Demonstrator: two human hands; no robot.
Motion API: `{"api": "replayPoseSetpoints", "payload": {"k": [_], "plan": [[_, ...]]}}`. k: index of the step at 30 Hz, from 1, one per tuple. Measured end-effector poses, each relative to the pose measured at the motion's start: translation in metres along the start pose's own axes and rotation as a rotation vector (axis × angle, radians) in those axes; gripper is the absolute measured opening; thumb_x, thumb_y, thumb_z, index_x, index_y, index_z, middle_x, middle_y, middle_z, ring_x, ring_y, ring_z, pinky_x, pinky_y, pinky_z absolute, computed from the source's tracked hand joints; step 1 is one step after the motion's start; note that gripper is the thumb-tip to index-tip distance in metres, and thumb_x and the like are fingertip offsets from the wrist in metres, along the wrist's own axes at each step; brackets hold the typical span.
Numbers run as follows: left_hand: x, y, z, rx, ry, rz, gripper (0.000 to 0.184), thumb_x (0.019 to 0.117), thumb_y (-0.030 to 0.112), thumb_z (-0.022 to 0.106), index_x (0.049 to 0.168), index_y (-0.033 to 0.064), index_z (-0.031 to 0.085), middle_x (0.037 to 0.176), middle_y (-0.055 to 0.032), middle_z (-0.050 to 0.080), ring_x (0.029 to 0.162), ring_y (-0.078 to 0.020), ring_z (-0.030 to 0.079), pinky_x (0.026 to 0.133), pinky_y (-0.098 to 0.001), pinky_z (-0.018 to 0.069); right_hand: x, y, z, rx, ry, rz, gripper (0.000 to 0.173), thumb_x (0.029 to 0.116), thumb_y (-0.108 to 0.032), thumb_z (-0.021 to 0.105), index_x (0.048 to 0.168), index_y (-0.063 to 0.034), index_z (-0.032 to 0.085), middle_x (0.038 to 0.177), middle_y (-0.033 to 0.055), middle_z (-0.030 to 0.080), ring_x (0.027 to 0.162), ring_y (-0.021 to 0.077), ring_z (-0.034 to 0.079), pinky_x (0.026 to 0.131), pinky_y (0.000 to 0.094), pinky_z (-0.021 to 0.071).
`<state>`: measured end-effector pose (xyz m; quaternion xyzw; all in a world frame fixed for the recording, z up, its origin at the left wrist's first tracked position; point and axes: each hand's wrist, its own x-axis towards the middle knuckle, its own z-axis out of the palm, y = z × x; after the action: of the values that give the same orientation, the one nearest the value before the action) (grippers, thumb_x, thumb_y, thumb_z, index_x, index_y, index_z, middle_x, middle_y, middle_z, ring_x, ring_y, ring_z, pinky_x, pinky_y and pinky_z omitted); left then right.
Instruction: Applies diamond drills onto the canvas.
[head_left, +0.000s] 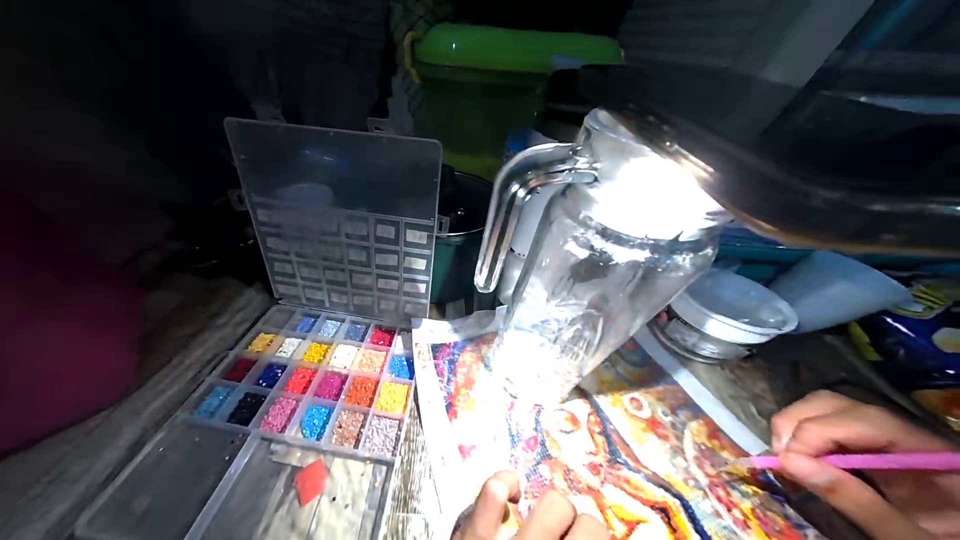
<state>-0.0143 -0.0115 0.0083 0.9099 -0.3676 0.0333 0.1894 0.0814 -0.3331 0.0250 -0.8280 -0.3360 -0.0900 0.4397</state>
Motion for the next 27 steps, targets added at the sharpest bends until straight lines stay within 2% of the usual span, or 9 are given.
{"api": "replayPoseSetpoints", "payload": {"k": [5, 8, 11, 12, 14, 16, 17, 21, 27], "plan": [[0.002, -0.009, -0.015, -0.010, -0.031, 0.014, 0.059, 0.0940, 0.060, 0.056, 0.128, 0.0121, 0.065, 0.122, -0.0104, 0.067, 0.112, -0.0310, 0.061, 0.094, -0.0512, 0.0415, -0.002, 0.000, -0.001, 0.006, 0.022, 0.024, 0.006, 0.0964, -0.026, 0.069, 0.095, -0.0233, 0.064, 0.091, -0.0121, 0.064, 0.088, 0.0003, 0.064, 0.078, 0.0206, 0.0563], [-0.001, -0.024, -0.054, -0.025, -0.056, 0.024, 0.037, 0.1014, 0.042, 0.056, 0.114, 0.0096, 0.070, 0.105, -0.0116, 0.070, 0.098, -0.0312, 0.065, 0.085, -0.0489, 0.0469, -0.001, 0.000, -0.001, 0.018, 0.022, 0.012, 0.005, 0.0961, -0.025, 0.068, 0.094, -0.0229, 0.064, 0.090, -0.0125, 0.065, 0.088, -0.0003, 0.065, 0.079, 0.0200, 0.0562], [-0.026, -0.059, -0.099, 0.125, 0.024, -0.127, 0.024, 0.1024, 0.028, 0.057, 0.104, 0.0124, 0.075, 0.098, -0.0103, 0.072, 0.092, -0.0293, 0.068, 0.079, -0.0501, 0.0519, 0.000, -0.002, -0.003, -0.009, 0.000, -0.010, 0.006, 0.0969, -0.024, 0.067, 0.094, -0.0192, 0.064, 0.090, -0.0097, 0.065, 0.090, 0.0010, 0.064, 0.080, 0.0207, 0.0553], [-0.039, -0.079, -0.108, 0.168, 0.102, -0.192, 0.023, 0.1009, 0.029, 0.060, 0.102, 0.0145, 0.077, 0.095, -0.0058, 0.072, 0.089, -0.0238, 0.069, 0.076, -0.0467, 0.0545, 0.000, -0.004, -0.004, -0.008, -0.002, -0.018, 0.006, 0.0966, -0.023, 0.067, 0.093, -0.0182, 0.064, 0.090, -0.0089, 0.065, 0.090, 0.0013, 0.064, 0.081, 0.0210, 0.0552], [-0.059, -0.122, -0.111, 0.270, 0.254, -0.319, 0.021, 0.0925, 0.037, 0.060, 0.092, 0.0253, 0.077, 0.080, 0.0096, 0.060, 0.074, -0.0072, 0.059, 0.063, -0.0320, 0.0503, 0.001, -0.008, -0.003, 0.002, 0.003, -0.044, 0.007, 0.0954, -0.021, 0.068, 0.091, -0.0159, 0.064, 0.089, -0.0076, 0.065, 0.089, 0.0018, 0.064, 0.081, 0.0211, 0.0551], [-0.071, -0.150, -0.105, 0.318, 0.278, -0.445, 0.018, 0.0862, 0.046, 0.059, 0.085, 0.0357, 0.074, 0.075, 0.0181, 0.052, 0.066, 0.0023, 0.052, 0.055, -0.0233, 0.0455, 0.003, -0.014, -0.001, 0.021, 0.007, -0.063, 0.008, 0.0946, -0.019, 0.068, 0.090, -0.0137, 0.064, 0.088, -0.0064, 0.065, 0.089, 0.0021, 0.064, 0.081, 0.0211, 0.0547], [-0.074, -0.158, -0.101, 0.318, 0.248, -0.482, 0.017, 0.0849, 0.049, 0.060, 0.083, 0.0383, 0.073, 0.074, 0.0194, 0.051, 0.063, 0.0036, 0.050, 0.053, -0.0228, 0.0446, 0.003, -0.015, -0.001, 0.026, 0.011, -0.067, 0.009, 0.0946, -0.019, 0.068, 0.089, -0.0137, 0.064, 0.088, -0.0066, 0.064, 0.089, 0.0017, 0.064, 0.081, 0.0205, 0.0546], [-0.067, -0.157, -0.094, 0.384, 0.064, -0.573, 0.008, 0.0811, 0.043, 0.070, 0.075, 0.0379, 0.071, 0.072, 0.0164, 0.054, 0.061, -0.0039, 0.054, 0.052, -0.0384, 0.0474, -0.001, -0.018, -0.002, 0.009, 0.017, -0.050, 0.008, 0.0940, -0.022, 0.069, 0.089, -0.0164, 0.066, 0.089, -0.0082, 0.066, 0.090, 0.0018, 0.065, 0.080, 0.0202, 0.0553], [-0.053, -0.149, -0.103, 0.485, -0.104, -0.649, 0.012, 0.0814, 0.043, 0.080, 0.073, 0.0371, 0.074, 0.069, 0.0133, 0.058, 0.061, -0.0090, 0.057, 0.054, -0.0439, 0.0484, -0.003, -0.020, -0.002, -0.012, 0.038, -0.069, 0.009, 0.0942, -0.024, 0.070, 0.090, -0.0181, 0.064, 0.088, -0.0091, 0.065, 0.088, 0.0020, 0.066, 0.078, 0.0194, 0.0562]]}}
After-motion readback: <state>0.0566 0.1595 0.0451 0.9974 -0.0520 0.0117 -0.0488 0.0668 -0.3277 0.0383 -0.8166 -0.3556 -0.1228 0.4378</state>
